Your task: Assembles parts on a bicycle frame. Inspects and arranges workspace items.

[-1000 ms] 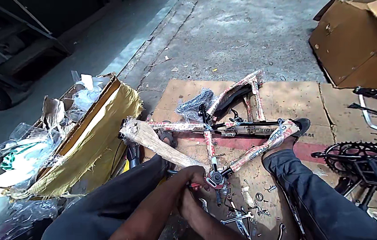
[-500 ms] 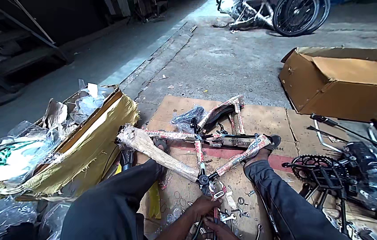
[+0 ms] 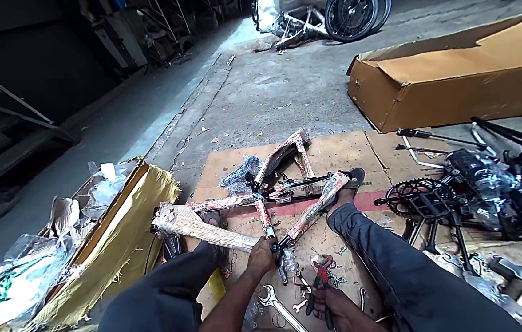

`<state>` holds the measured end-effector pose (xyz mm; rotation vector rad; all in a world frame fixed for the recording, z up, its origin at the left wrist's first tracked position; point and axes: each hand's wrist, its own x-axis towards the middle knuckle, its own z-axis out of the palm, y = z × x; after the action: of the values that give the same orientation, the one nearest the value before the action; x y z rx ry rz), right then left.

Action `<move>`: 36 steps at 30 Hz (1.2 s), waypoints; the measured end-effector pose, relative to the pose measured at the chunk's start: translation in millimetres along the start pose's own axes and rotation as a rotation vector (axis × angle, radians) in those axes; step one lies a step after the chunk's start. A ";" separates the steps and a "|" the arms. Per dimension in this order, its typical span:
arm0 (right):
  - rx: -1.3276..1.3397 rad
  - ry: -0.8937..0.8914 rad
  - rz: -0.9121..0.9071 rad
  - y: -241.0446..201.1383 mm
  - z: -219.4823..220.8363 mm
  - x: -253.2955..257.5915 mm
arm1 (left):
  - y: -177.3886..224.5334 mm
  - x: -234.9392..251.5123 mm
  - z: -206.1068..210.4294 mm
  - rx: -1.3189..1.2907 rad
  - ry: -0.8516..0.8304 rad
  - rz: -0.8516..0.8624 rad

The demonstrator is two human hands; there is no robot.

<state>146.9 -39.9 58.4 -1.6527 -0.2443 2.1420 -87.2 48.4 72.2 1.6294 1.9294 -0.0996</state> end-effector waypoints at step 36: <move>-0.288 -0.145 0.003 -1.4 18.4 12.5 | -7.7 -5.9 19.0 -0.033 0.202 -0.090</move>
<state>127.1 -31.1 53.0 -1.6460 -0.6199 2.3180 -86.4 33.3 57.2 1.5822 2.1441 0.0633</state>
